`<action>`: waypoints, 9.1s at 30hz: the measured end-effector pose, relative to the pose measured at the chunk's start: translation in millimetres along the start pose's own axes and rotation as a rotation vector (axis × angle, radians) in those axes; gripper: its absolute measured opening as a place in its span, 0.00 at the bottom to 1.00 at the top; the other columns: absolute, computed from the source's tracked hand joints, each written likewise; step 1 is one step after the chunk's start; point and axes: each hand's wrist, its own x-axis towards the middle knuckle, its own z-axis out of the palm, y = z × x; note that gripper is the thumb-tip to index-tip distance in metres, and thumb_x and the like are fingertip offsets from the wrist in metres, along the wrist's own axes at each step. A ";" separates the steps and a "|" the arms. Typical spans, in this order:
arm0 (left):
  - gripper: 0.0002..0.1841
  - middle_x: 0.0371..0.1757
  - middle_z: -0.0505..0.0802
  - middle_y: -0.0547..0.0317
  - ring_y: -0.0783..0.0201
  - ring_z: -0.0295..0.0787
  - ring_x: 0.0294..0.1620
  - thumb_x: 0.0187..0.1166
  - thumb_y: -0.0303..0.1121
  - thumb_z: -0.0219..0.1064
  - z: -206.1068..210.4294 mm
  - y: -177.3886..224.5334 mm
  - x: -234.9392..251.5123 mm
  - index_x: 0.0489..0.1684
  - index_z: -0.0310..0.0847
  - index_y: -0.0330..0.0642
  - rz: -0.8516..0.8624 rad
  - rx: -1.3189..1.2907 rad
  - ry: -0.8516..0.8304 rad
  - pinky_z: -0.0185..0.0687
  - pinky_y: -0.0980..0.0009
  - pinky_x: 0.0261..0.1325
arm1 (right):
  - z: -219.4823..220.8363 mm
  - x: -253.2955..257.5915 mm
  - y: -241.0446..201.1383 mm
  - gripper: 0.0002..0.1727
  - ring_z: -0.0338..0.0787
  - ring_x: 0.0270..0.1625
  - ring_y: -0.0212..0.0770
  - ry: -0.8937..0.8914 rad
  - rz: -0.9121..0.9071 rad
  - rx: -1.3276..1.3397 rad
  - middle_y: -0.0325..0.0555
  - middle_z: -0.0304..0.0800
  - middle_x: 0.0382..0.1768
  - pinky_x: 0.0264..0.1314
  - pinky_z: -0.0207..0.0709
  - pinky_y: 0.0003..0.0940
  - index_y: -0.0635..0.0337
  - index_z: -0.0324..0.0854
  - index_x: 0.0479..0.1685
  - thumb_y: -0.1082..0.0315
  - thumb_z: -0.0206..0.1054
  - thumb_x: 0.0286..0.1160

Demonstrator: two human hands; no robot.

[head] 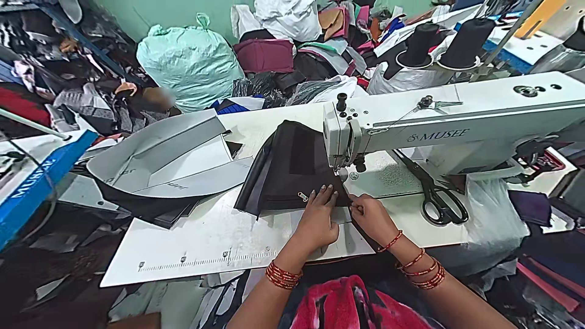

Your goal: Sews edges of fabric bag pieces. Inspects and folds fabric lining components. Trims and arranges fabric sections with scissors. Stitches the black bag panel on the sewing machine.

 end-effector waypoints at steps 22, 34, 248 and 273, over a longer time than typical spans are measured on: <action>0.24 0.84 0.78 0.45 0.42 0.60 0.92 0.86 0.24 0.52 20.3 7.0 4.8 0.79 0.80 0.42 -0.052 -0.169 0.273 0.37 0.37 0.93 | -2.3 6.7 15.9 0.29 0.84 0.40 0.36 -0.106 -0.025 0.281 0.53 0.90 0.50 0.49 0.77 0.30 0.68 0.72 0.81 0.77 0.59 0.76; 0.30 0.89 0.71 0.44 0.40 0.54 0.94 0.80 0.21 0.54 21.1 9.9 3.2 0.85 0.73 0.47 -0.042 0.083 0.155 0.36 0.34 0.91 | -6.5 7.2 15.8 0.31 0.79 0.32 0.33 -0.165 0.013 0.365 0.50 0.88 0.46 0.35 0.73 0.28 0.65 0.69 0.84 0.76 0.58 0.77; 0.09 0.30 0.94 0.56 0.60 0.90 0.28 0.72 0.21 0.64 49.7 -21.3 8.5 0.33 0.93 0.39 0.208 0.368 1.023 0.82 0.70 0.29 | -123.2 134.5 48.3 0.28 0.78 0.30 0.31 -1.036 -0.338 -0.357 0.42 0.82 0.32 0.34 0.70 0.29 0.66 0.81 0.54 0.46 0.72 0.76; 0.09 0.39 0.93 0.43 0.57 0.93 0.41 0.70 0.19 0.63 46.7 -20.7 0.3 0.40 0.90 0.30 0.569 -0.274 0.830 0.90 0.68 0.48 | -104.9 55.1 33.1 0.35 0.83 0.35 0.43 -0.804 -0.267 -0.380 0.49 0.85 0.33 0.41 0.75 0.44 0.64 0.81 0.59 0.41 0.78 0.66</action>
